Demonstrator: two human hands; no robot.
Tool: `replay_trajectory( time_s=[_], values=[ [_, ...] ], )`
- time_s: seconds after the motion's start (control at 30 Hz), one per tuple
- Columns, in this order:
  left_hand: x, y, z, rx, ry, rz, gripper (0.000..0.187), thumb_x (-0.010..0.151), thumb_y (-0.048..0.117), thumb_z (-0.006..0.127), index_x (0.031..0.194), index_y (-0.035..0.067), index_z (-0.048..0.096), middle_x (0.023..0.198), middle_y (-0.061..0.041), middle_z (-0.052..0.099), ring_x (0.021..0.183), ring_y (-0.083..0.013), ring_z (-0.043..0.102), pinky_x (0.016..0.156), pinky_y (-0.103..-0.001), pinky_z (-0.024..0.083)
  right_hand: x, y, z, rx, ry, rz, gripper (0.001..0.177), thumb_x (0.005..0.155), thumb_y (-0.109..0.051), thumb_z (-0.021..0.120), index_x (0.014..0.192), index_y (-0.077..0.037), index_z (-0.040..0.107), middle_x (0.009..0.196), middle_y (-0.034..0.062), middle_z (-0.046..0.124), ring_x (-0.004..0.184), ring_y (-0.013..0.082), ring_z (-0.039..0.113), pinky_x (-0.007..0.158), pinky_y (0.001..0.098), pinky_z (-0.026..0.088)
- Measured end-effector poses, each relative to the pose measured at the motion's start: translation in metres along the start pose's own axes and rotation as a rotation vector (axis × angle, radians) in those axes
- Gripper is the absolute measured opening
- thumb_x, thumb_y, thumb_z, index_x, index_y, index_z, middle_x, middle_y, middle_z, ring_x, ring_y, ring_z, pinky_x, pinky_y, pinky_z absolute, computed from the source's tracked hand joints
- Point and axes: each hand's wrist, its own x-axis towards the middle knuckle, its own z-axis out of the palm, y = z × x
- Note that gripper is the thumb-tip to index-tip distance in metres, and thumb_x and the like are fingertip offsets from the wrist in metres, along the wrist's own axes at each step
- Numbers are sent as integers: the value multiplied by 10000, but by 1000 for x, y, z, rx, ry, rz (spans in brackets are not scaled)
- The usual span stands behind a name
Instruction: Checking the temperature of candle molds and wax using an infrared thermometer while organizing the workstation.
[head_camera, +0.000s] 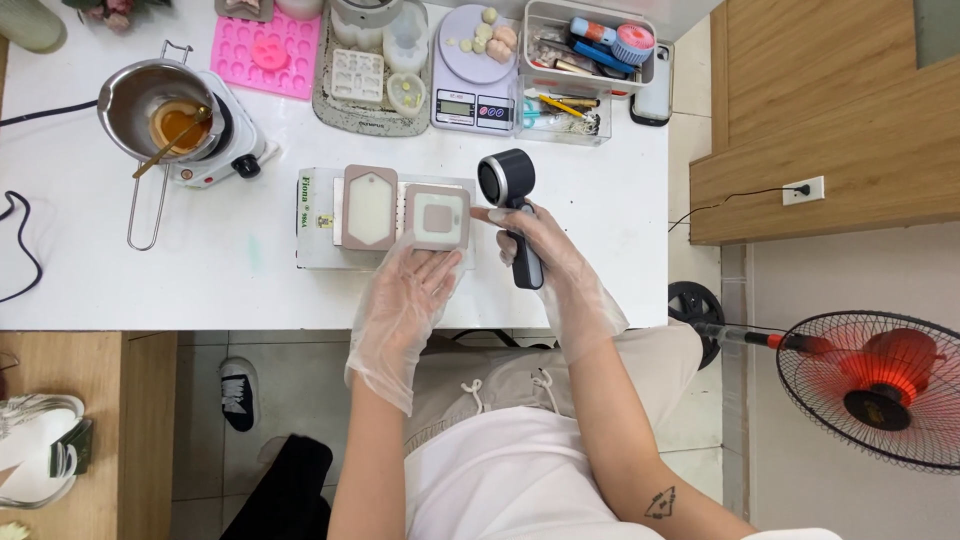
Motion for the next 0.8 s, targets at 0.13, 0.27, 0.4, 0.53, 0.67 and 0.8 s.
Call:
replay_trajectory(
  time_s=[0.13,0.27,0.4,0.53,0.67,0.8],
  values=[
    [2,3,-9,5,-6,20,619,966,347,594,1397,-60,416,1437,-265,538,1282,-324,620,916,-346,553,4,7,-2,-30,-66,12,469,896,-214,697,1271,66,680,724,25,511,539,59,486,520,236,443],
    [9,3,-18,-12,-51,9,677,976,340,572,1451,-96,363,1454,-271,529,1308,-331,601,931,-356,551,1,-1,7,-13,-42,-41,434,835,-203,681,1178,54,613,1040,75,769,548,63,513,525,256,482],
    [7,6,-18,-17,-104,0,718,971,335,574,1483,-99,316,1467,-269,507,1318,-330,590,943,-363,551,-5,-5,14,-47,-21,-55,458,860,-235,701,1203,62,646,1023,101,734,570,59,519,527,251,479],
    [-1,10,-7,0,-74,23,746,979,331,585,1480,-135,288,1480,-305,483,1312,-348,596,954,-370,557,1,-6,14,-73,40,-32,437,824,-255,719,1156,10,618,880,16,676,556,63,510,511,254,474],
    [3,17,-10,28,-49,21,726,968,330,589,1429,-155,308,1451,-313,487,1292,-370,608,934,-375,572,6,-6,17,-147,24,-21,392,820,-284,730,1086,-1,674,655,6,581,520,92,534,494,266,485],
    [1,18,-5,56,-50,21,730,963,344,599,1411,-158,316,1417,-309,500,1286,-367,607,918,-374,581,12,-4,17,-181,16,-8,345,824,-286,754,1011,-37,606,634,11,563,496,115,535,478,286,488]
  ],
)
